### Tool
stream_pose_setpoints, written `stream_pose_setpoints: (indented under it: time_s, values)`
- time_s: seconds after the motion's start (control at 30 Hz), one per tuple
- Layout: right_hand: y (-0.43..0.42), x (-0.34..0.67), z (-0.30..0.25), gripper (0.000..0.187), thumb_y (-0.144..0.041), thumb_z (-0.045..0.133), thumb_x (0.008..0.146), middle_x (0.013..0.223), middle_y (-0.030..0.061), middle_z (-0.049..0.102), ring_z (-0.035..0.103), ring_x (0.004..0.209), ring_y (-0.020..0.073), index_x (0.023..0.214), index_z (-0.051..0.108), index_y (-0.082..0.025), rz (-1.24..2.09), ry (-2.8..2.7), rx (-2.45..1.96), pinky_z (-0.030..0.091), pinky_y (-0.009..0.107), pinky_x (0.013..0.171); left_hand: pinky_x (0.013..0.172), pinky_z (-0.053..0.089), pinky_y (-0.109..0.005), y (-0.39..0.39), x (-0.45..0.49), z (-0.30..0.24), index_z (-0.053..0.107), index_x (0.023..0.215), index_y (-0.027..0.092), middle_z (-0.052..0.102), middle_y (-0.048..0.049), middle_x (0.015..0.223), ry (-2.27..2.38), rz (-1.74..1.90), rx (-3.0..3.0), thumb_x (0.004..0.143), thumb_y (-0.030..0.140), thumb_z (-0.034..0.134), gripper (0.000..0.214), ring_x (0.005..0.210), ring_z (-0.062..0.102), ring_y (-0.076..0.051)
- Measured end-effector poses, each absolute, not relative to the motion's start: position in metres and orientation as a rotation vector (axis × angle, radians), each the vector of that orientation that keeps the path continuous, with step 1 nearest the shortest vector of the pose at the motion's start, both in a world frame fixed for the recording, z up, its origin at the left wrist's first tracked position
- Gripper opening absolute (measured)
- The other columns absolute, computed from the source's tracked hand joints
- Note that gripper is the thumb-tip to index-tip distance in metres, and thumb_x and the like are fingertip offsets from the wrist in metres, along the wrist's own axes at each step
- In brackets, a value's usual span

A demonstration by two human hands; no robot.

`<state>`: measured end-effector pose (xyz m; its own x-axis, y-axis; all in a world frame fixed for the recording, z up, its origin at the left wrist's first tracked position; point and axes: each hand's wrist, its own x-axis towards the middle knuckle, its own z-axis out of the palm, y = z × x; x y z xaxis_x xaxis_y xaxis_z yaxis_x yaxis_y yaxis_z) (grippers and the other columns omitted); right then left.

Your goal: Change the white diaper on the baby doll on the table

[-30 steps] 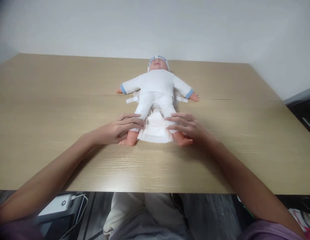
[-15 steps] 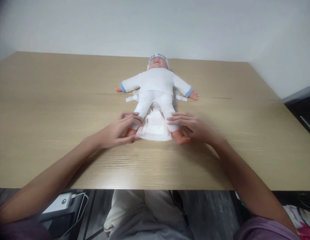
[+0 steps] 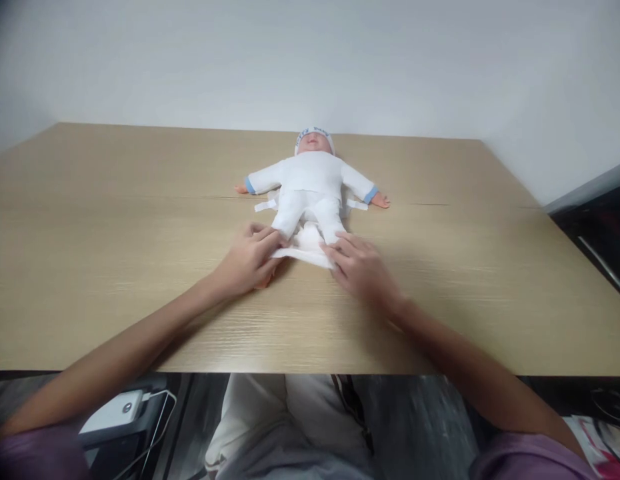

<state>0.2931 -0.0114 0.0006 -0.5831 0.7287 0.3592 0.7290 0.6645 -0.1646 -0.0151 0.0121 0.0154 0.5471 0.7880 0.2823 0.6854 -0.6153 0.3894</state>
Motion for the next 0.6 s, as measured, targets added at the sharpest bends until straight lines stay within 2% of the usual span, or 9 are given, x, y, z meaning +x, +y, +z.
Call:
stream_pose_setpoints:
  time_s: [0.07,0.13,0.23,0.43,0.53,0.6]
  values:
    - [0.003,0.297,0.002,0.034,-0.024,0.053,0.111,0.127,0.0141,0.081,0.072,0.132,0.0344,0.133,0.079,-0.022,0.044,-2.386,-1.120,0.059,0.052,0.111,0.102,0.048,-0.049,0.021,-0.014,0.024,0.065,0.108,0.023,0.075,-0.0087,0.111,1.237,0.733,2.459,0.110,0.037,0.053,0.018,0.107,0.059,-0.031]
    - [0.021,0.300,0.007,0.028,-0.030,0.054,0.111,0.109,0.0120,0.083,0.076,0.109,0.0310,0.112,0.081,-0.022,0.104,-2.278,-1.116,0.061,0.045,0.095,0.091,0.049,-0.043,0.035,-0.012,0.033,0.064,0.101,0.023,0.072,-0.0059,0.100,1.238,0.828,2.330,0.111,0.042,0.053,0.024,0.095,0.060,-0.026]
    - [0.051,0.296,0.020,0.028,-0.038,0.056,0.110,0.091,0.0083,0.078,0.071,0.087,0.0271,0.097,0.076,-0.023,0.135,-2.100,-1.108,0.058,0.041,0.083,0.081,0.046,-0.037,0.065,-0.005,0.046,0.058,0.090,0.022,0.065,-0.0026,0.089,1.224,0.963,2.205,0.111,0.049,0.053,0.035,0.085,0.058,-0.022]
    - [0.127,0.276,0.040,0.033,-0.053,0.057,0.109,0.099,0.0070,0.078,0.070,0.095,0.0268,0.105,0.075,-0.024,0.234,-1.825,-1.210,0.056,0.041,0.094,0.092,0.051,-0.039,0.152,0.008,0.056,0.058,0.090,0.022,0.065,-0.0048,0.092,1.272,1.153,2.005,0.109,0.060,0.059,0.043,0.094,0.062,-0.024]
    - [0.175,0.271,0.032,0.039,-0.059,0.061,0.108,0.099,0.0063,0.077,0.069,0.097,0.0243,0.103,0.072,-0.022,0.522,-1.734,-1.299,0.056,0.038,0.097,0.097,0.052,-0.042,0.191,0.013,0.044,0.057,0.087,0.021,0.060,-0.0040,0.088,1.290,1.130,1.800,0.107,0.052,0.067,0.038,0.094,0.063,-0.024]
    - [0.201,0.271,0.023,0.037,-0.055,0.062,0.109,0.102,0.0073,0.077,0.069,0.097,0.0217,0.105,0.070,-0.019,0.821,-1.680,-1.304,0.057,0.038,0.097,0.099,0.052,-0.042,0.210,0.015,0.030,0.060,0.089,0.020,0.061,-0.0041,0.089,1.257,1.102,1.627,0.106,0.046,0.070,0.033,0.096,0.065,-0.024]
